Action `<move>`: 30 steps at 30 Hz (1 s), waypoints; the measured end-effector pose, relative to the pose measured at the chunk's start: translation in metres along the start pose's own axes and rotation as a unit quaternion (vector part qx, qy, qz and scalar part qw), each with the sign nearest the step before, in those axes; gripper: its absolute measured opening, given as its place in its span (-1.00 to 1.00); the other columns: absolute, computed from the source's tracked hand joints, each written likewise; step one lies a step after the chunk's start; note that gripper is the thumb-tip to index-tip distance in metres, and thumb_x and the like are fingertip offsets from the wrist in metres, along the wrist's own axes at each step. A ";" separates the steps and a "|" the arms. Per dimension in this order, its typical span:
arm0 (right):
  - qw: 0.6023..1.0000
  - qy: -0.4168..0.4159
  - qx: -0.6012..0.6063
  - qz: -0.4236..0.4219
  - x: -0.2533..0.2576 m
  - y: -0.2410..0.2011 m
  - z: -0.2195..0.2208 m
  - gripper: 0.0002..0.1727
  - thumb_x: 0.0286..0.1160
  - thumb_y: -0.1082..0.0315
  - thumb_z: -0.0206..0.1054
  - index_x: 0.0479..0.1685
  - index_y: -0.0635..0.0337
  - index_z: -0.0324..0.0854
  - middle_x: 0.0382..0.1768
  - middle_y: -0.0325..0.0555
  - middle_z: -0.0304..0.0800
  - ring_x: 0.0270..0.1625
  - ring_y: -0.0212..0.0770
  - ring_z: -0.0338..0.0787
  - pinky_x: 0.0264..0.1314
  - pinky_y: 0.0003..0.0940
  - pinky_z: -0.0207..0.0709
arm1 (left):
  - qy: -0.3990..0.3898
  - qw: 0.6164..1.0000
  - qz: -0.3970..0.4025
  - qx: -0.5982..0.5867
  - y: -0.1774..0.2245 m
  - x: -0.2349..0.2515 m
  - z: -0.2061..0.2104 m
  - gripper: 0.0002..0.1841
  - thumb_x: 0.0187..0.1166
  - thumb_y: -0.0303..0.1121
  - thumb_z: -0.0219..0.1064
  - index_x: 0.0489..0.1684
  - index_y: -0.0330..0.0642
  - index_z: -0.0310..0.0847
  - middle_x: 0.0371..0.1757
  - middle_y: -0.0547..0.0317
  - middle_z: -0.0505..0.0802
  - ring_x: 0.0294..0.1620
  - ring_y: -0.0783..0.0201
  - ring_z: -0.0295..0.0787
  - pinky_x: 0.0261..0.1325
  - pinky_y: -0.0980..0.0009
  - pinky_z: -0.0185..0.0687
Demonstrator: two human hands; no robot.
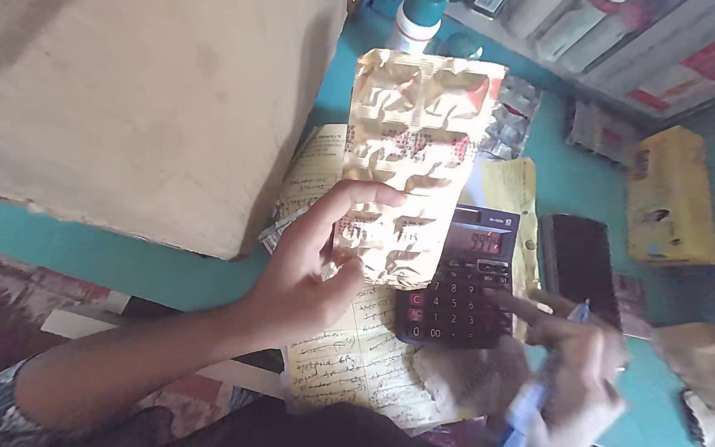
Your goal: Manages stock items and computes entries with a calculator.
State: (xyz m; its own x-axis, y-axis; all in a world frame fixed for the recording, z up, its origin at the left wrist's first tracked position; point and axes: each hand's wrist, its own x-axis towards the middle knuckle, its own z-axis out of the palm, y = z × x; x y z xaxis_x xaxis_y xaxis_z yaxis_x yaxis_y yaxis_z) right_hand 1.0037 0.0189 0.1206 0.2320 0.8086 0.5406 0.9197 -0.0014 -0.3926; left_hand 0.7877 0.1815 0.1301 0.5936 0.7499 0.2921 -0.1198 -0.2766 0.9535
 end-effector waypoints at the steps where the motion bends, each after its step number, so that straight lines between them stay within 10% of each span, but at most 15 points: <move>1: 1.000 -0.026 -0.011 0.002 0.001 -0.001 0.000 -0.69 0.69 0.00 0.04 -0.09 0.06 0.40 0.03 -0.17 0.86 0.30 -0.21 0.63 0.43 -0.20 0.17 | -0.003 1.000 0.004 -0.003 -0.001 0.000 0.000 -0.41 0.25 -0.69 0.15 0.41 -0.29 0.47 0.28 0.25 0.73 0.05 0.55 0.77 -0.04 0.63 0.78; 9: 0.996 0.013 0.059 -0.068 -0.006 -0.002 -0.004 -0.77 0.78 -0.07 -0.04 -0.19 -0.23 0.31 0.06 -0.59 0.79 0.49 -0.42 0.57 0.65 -0.33 0.15 | -0.002 1.000 0.012 -0.016 -0.002 0.000 0.001 -0.43 0.30 -0.71 0.14 0.43 -0.33 0.45 0.29 0.19 0.73 0.04 0.56 0.77 -0.06 0.65 0.78; 23: 0.999 0.008 -0.047 -0.012 -0.004 -0.003 -0.007 -0.57 0.79 -0.09 -0.16 -0.37 -0.03 0.32 -0.33 -0.23 0.86 0.16 -0.25 0.73 0.60 -0.19 0.04 | 0.004 1.000 0.013 -0.014 -0.004 0.000 0.000 -0.42 0.28 -0.70 0.15 0.43 -0.31 0.47 0.27 0.23 0.75 0.04 0.57 0.78 -0.02 0.64 0.78; 30: 0.994 0.065 0.077 -0.028 -0.009 0.003 -0.004 -0.66 0.78 -0.15 -0.06 -0.05 -0.20 0.51 0.04 -0.63 0.83 0.31 -0.55 0.68 0.46 -0.51 0.36 | -0.026 0.993 0.075 -0.083 -0.001 -0.001 -0.003 -0.45 0.28 -0.68 0.20 0.33 -0.09 0.41 0.26 0.42 0.72 0.11 0.60 0.73 0.07 0.65 0.75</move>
